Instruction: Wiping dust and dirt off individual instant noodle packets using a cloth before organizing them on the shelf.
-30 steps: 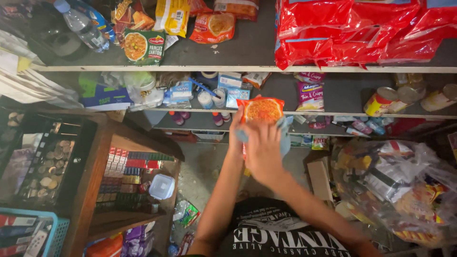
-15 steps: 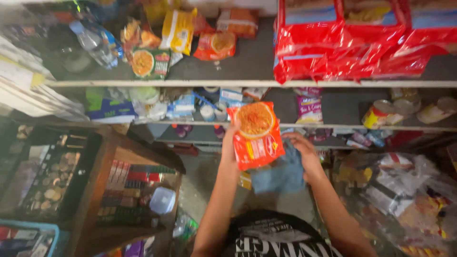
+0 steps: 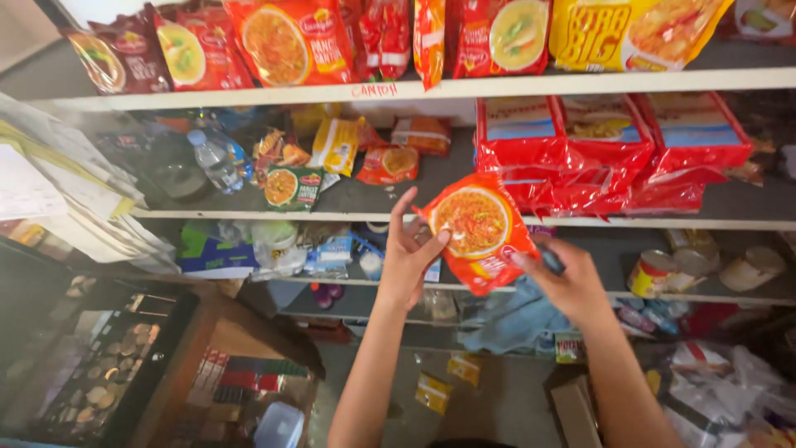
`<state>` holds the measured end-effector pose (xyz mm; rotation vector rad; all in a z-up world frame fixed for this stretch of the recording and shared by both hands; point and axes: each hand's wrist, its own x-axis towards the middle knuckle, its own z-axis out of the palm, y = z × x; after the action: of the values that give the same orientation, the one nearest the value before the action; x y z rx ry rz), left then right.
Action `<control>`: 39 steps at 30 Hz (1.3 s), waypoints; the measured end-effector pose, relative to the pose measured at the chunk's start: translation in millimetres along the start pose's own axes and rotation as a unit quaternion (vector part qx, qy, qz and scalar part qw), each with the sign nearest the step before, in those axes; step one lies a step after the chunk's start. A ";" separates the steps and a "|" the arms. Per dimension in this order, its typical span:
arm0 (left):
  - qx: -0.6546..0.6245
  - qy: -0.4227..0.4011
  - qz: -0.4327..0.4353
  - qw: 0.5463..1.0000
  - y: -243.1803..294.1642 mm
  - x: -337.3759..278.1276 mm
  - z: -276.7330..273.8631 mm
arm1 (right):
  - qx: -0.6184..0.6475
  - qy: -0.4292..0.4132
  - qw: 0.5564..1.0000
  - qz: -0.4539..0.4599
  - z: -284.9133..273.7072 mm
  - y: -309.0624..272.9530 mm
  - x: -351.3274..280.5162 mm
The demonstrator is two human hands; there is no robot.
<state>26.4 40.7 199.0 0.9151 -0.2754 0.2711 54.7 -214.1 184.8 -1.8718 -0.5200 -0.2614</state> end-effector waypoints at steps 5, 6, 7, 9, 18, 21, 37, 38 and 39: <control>0.158 -0.015 0.102 0.982 17.2 36.2 24.5 | 0.036 0.045 0.998 -0.016 -13.4 -36.4 25.8; 0.183 -0.042 0.168 0.968 12.9 44.8 22.9 | 0.055 0.057 0.997 0.016 -13.7 -41.0 29.6; 0.183 -0.045 0.172 0.967 20.9 44.7 33.0 | 0.055 0.059 0.997 0.011 -11.9 -45.6 32.5; 0.230 0.010 0.203 0.952 36.8 47.7 54.1 | 0.253 0.082 0.963 0.048 -9.5 -54.6 41.3; 0.445 -0.095 0.272 0.848 28.3 20.7 76.7 | 0.322 0.168 0.931 0.025 -1.7 -82.1 69.4; 0.448 -0.080 0.290 0.842 25.6 33.2 65.8 | 0.350 0.139 0.926 0.033 0.1 -81.8 76.4; 0.460 0.016 0.382 0.801 139.4 146.4 52.9 | 0.268 0.120 0.952 -0.087 47.4 -171.6 206.3; 0.469 0.030 0.368 0.803 146.9 155.6 52.2 | 0.319 0.093 0.941 -0.066 50.8 -175.9 219.2; 0.477 0.044 0.354 0.803 154.3 164.9 51.8 | 0.369 0.064 0.926 -0.046 54.1 -180.3 232.2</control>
<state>120.7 107.1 400.0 1.7725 -0.3959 1.2280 169.6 -60.3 413.8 -1.0903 -0.5231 -0.2082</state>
